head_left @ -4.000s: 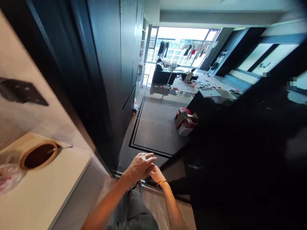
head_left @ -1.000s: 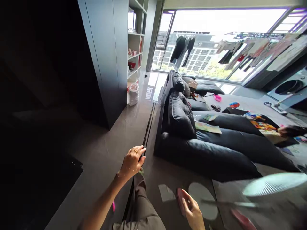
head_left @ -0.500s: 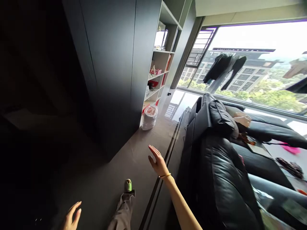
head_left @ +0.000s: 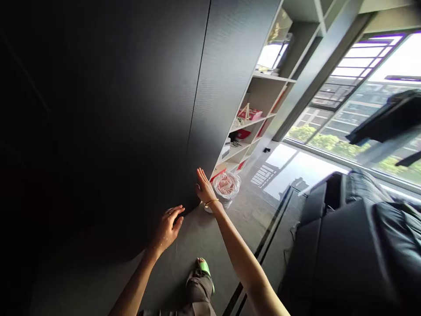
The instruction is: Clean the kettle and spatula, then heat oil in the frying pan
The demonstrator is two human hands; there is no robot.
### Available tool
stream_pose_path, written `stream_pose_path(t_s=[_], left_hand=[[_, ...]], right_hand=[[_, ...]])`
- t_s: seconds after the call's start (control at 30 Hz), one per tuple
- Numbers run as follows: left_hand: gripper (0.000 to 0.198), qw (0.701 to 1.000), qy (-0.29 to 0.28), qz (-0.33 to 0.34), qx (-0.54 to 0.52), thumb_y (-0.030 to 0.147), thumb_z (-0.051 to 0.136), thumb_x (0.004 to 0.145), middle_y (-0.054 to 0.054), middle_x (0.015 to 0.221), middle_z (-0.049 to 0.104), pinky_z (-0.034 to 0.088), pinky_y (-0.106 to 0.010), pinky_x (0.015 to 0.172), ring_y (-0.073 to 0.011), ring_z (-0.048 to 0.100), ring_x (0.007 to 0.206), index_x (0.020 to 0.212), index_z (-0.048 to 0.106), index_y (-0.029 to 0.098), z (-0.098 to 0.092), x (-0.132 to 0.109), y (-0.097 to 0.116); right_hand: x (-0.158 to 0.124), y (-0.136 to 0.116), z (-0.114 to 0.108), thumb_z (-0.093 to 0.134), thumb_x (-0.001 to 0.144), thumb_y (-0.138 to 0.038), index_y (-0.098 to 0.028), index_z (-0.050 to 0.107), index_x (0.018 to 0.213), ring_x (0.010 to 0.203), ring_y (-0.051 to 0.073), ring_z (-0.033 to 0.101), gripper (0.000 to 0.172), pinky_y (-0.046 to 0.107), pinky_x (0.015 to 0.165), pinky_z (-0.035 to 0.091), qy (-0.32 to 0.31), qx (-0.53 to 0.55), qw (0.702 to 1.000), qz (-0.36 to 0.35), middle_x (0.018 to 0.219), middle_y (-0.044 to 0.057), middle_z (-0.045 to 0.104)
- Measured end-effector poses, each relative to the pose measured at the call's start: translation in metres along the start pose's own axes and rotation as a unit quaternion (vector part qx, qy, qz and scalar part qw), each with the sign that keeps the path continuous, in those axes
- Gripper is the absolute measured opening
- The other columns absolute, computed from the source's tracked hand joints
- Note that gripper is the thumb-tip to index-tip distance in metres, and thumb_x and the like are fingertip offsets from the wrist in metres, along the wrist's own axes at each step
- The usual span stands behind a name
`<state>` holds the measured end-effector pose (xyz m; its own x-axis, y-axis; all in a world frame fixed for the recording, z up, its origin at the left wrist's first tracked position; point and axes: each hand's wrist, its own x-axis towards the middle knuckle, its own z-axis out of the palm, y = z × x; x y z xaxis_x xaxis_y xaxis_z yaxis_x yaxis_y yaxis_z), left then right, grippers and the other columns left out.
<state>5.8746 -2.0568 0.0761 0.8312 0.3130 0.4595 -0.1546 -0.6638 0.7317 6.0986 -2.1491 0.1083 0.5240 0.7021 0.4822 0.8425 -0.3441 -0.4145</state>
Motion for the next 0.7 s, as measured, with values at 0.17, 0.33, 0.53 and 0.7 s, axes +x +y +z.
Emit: stream_pose_path(t_s=[0.17, 0.33, 0.53, 0.7], left_hand=[[0.029, 0.988, 0.117, -0.098, -0.004, 0.032, 0.043, 0.095, -0.006, 0.120, 0.066, 0.051, -0.038, 0.098, -0.0183, 0.061, 0.114, 0.116, 0.061, 0.024, 0.093, 0.062, -0.024], [0.029, 0.965, 0.197, -0.173, -0.005, 0.035, 0.045, 0.094, -0.007, 0.120, 0.067, 0.052, -0.038, 0.097, -0.0200, 0.062, 0.114, 0.116, 0.061, 0.023, 0.153, 0.128, -0.034], [0.031, 0.934, 0.284, -0.209, -0.056, 0.038, 0.045, 0.094, -0.011, 0.118, 0.067, 0.052, -0.043, 0.095, -0.0233, 0.062, 0.111, 0.113, 0.060, 0.018, 0.162, 0.198, -0.041], [0.037, 0.910, 0.366, -0.185, -0.058, 0.039, 0.048, 0.093, -0.014, 0.127, 0.059, 0.047, -0.044, 0.100, -0.0232, 0.058, 0.116, 0.121, 0.053, 0.017, 0.166, 0.253, -0.060]], right_hand=[[0.119, 0.089, 0.015, 0.042, 0.072, -0.006, -0.005, 0.020, 0.150, 0.146, 0.026, 0.010, 0.080, 0.050, 0.117, 0.020, -0.021, -0.054, 0.995, -0.079, 0.157, 0.016, 0.017], [0.163, 0.115, 0.037, 0.048, 0.068, -0.009, 0.001, 0.018, 0.148, 0.146, 0.032, 0.006, 0.086, 0.056, 0.116, 0.014, -0.036, -0.038, 0.989, -0.138, 0.157, 0.022, 0.009], [0.157, 0.129, 0.017, 0.052, 0.069, -0.015, -0.005, 0.013, 0.150, 0.146, 0.031, 0.008, 0.091, 0.056, 0.116, 0.015, -0.076, 0.027, 0.984, -0.158, 0.157, 0.019, 0.010], [0.144, 0.153, -0.012, 0.050, 0.077, -0.016, -0.011, 0.009, 0.152, 0.146, 0.029, 0.007, 0.085, 0.055, 0.116, 0.019, -0.079, 0.058, 0.976, -0.194, 0.158, 0.016, 0.011]])
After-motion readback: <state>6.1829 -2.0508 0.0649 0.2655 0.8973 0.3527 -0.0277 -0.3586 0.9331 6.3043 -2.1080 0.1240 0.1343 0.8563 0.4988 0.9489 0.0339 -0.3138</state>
